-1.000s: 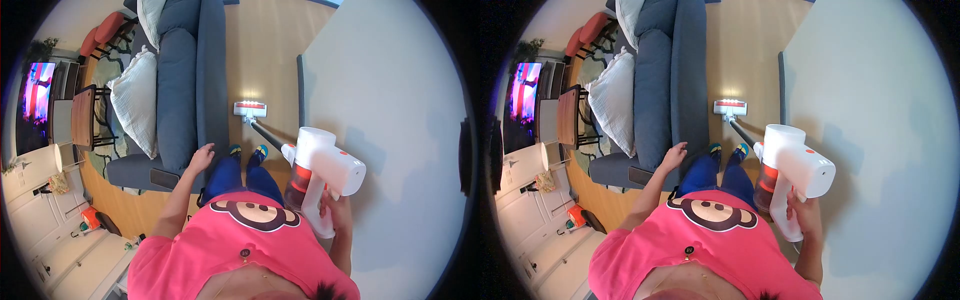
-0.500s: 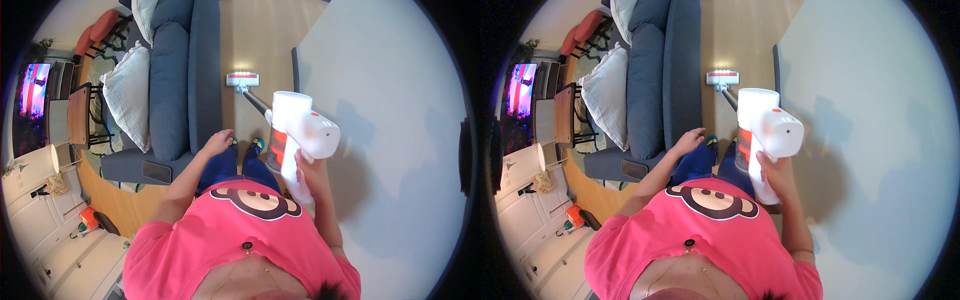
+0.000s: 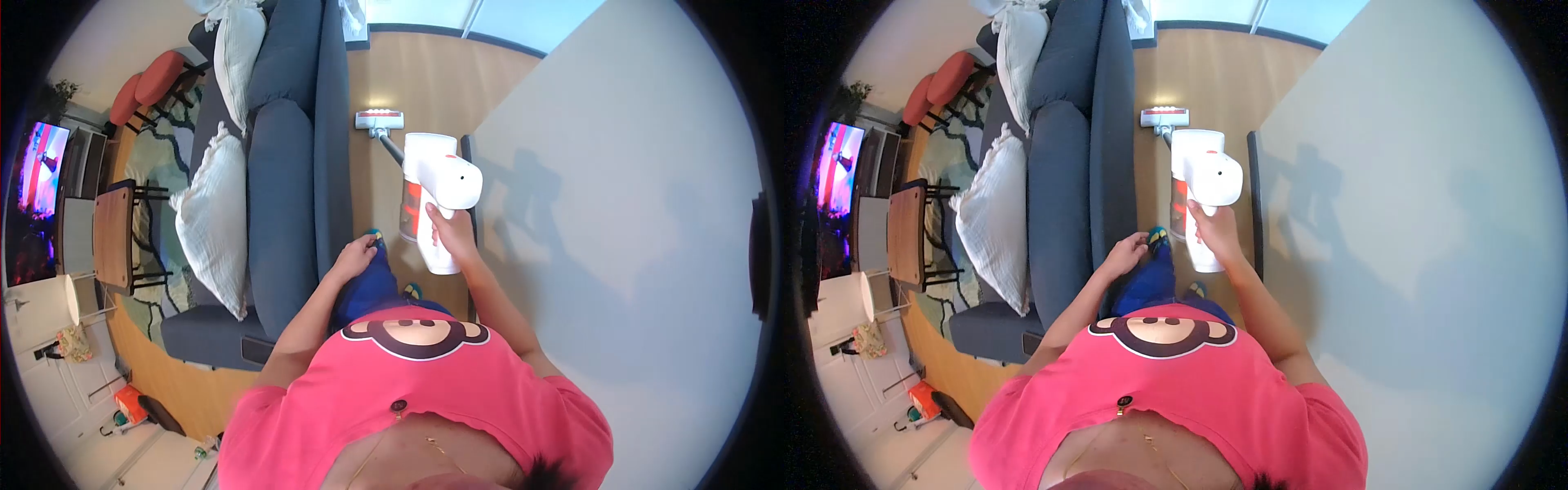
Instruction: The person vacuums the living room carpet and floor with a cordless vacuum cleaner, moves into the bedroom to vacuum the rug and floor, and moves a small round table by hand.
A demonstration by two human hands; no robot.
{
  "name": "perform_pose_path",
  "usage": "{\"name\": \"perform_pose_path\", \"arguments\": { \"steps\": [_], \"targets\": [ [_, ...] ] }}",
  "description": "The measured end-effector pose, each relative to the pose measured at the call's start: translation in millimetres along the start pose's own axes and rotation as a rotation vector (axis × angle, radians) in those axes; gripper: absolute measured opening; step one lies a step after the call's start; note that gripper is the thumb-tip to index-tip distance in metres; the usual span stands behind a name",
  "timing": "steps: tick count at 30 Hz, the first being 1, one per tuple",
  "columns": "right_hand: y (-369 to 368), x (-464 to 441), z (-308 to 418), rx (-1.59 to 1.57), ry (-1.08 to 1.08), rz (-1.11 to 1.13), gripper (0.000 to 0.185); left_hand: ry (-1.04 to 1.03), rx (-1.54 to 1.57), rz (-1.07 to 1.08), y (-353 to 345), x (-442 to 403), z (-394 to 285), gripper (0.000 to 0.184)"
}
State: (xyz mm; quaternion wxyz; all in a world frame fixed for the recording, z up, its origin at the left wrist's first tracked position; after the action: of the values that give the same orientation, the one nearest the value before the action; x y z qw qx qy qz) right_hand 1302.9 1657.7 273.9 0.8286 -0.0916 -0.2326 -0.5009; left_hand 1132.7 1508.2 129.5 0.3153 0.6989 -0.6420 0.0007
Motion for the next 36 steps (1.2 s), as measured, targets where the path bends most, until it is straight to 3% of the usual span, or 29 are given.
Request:
{"name": "perform_pose_path", "arguments": {
  "steps": [3,10,16,18,20,21,26,29,32,36],
  "targets": [
    [-36,-55,6,-0.124,-0.022,-0.093,0.037,0.016,0.050,-0.035,30,-33,-5,0.037],
    [-81,-137,6,-0.048,0.030,-0.288,0.037,0.061,0.253,-0.207,69,-102,-21,0.041],
    [-85,-117,2,-0.076,-0.008,-0.308,0.029,0.051,0.405,0.000,67,-125,-45,0.049],
    [-89,-104,-9,-0.095,0.067,-0.289,0.026,0.110,0.331,0.016,69,-117,-47,0.047],
    [-92,-86,10,-0.147,0.000,-0.251,0.025,0.138,0.297,0.008,73,-108,-43,0.046],
    [-95,-83,10,-0.168,0.001,-0.234,0.026,0.048,0.222,-0.062,74,-103,-38,0.037],
    [-103,-87,16,-0.340,-0.167,-0.160,0.030,0.056,0.189,-0.109,71,-79,-31,0.040],
    [-95,-90,20,-0.348,-0.110,-0.098,0.029,0.093,0.169,-0.115,83,-70,-61,0.040],
    [-78,-96,7,-0.487,-0.146,-0.090,0.030,-0.015,0.021,-0.321,70,-70,-82,0.039],
    [-58,-96,19,-0.502,-0.035,-0.178,0.030,-0.184,0.037,-0.294,58,-86,-116,0.038]
  ]
}}
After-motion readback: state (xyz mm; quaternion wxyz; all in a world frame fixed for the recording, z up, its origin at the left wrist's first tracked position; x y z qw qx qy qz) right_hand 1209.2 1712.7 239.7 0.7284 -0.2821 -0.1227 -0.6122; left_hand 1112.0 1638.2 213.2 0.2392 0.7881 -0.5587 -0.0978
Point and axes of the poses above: each hand's wrist, its own x-axis away from the middle knuckle, its own y-axis out of the back of the hand, z = x × y, the point moved 1 cm from there along -x, towards the middle knuckle, and after that the axes turned 3 degrees about -y, right-handed, at the moved point
